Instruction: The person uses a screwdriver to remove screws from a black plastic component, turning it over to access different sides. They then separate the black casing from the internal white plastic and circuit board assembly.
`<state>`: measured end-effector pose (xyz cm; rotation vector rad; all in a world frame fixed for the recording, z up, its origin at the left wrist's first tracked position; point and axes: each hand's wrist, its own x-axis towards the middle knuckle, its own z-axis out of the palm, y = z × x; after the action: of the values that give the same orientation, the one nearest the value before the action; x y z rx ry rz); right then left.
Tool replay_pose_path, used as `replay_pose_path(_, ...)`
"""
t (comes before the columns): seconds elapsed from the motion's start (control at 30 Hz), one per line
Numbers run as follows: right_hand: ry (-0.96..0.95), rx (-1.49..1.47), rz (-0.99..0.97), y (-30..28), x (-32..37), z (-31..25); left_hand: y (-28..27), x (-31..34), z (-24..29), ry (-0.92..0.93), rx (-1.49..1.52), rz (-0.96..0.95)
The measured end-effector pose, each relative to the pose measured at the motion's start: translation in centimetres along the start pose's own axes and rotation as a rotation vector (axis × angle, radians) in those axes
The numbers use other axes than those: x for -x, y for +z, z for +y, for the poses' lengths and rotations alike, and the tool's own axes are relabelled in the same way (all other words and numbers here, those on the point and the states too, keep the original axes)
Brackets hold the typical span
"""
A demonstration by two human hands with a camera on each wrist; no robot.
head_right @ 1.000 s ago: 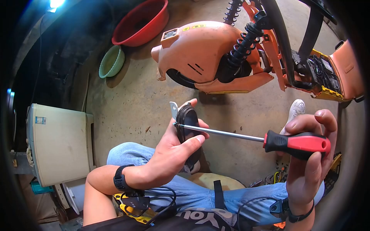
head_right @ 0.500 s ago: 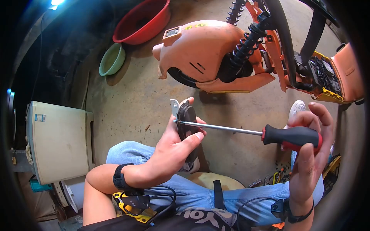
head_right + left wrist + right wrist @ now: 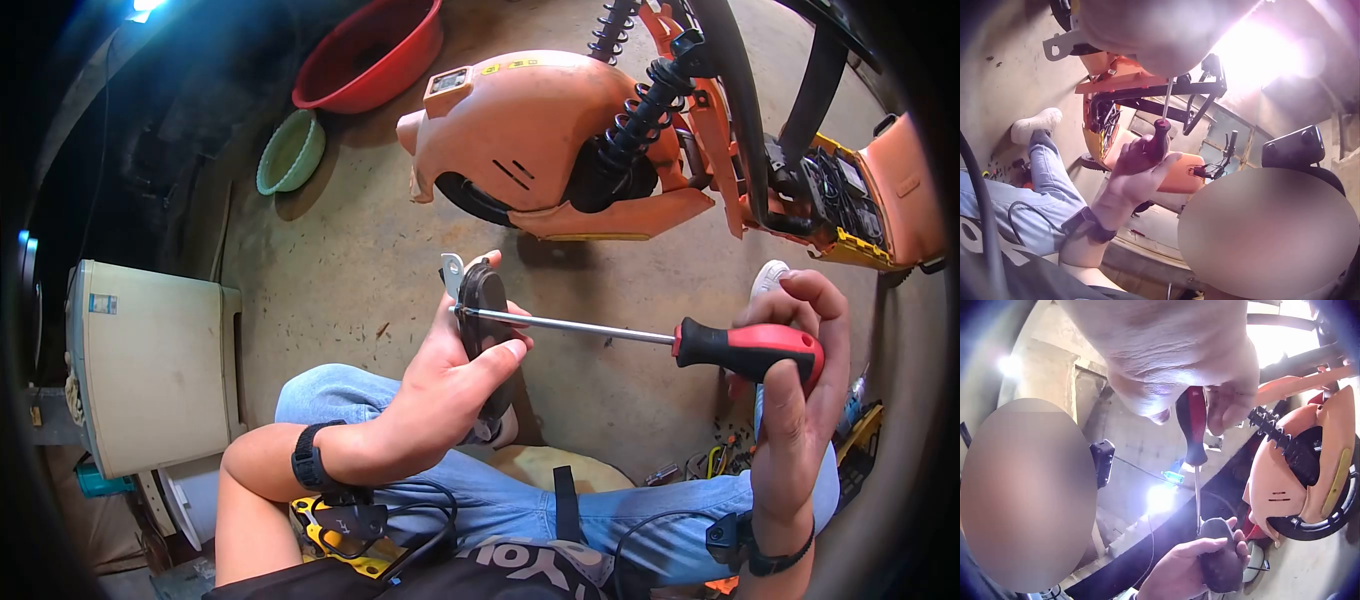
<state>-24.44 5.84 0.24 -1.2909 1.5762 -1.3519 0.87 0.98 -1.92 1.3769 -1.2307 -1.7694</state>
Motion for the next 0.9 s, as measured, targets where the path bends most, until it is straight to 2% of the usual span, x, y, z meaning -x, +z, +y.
replay_pose_path(0.07,-0.150,-0.015,0.114,1.3,-0.1,-0.4,-0.1,0.0,0.0,-0.005,0.006,0.000)
replay_pose_path(0.1,-0.150,-0.015,0.114,1.3,0.0,-0.4,-0.1,0.0,-0.1,-0.003,0.019,-0.001)
replay_pose_path(0.2,-0.066,0.042,0.106,-0.3,0.5,-0.2,0.0,0.1,0.0,-0.013,0.027,-0.008)
replay_pose_path(0.27,0.136,0.068,-0.020,-2.4,0.9,0.4,0.0,0.1,0.0,-0.026,0.021,-0.015)
replay_pose_path(0.37,0.249,0.057,-0.069,-2.8,0.5,-0.2,0.1,0.1,-0.1,-0.003,0.027,-0.018)
replay_pose_path(0.4,0.248,0.058,-0.069,-2.2,0.3,-0.2,0.1,0.1,0.0,-0.008,0.023,-0.010)
replay_pose_path(0.47,0.018,0.044,0.031,-0.2,0.0,-0.1,0.0,0.0,0.0,-0.011,0.020,-0.002)
replay_pose_path(0.57,-0.089,0.050,0.076,0.7,-0.1,-0.4,-0.3,-0.1,-0.3,-0.004,-0.010,0.006)
replay_pose_path(0.6,-0.089,0.050,0.076,0.4,0.0,-0.4,-0.4,-0.1,-0.3,-0.005,-0.008,0.005)
replay_pose_path(0.67,0.040,0.127,-0.002,-0.9,0.3,-0.6,-0.3,-0.1,-0.3,-0.007,-0.007,0.004)
replay_pose_path(0.77,0.134,0.064,-0.057,-1.8,0.8,-0.5,-0.1,0.0,-0.1,-0.036,0.005,-0.003)
replay_pose_path(0.9,0.084,0.082,0.000,-0.7,0.2,-0.4,-0.1,0.0,-0.3,-0.050,0.000,-0.003)
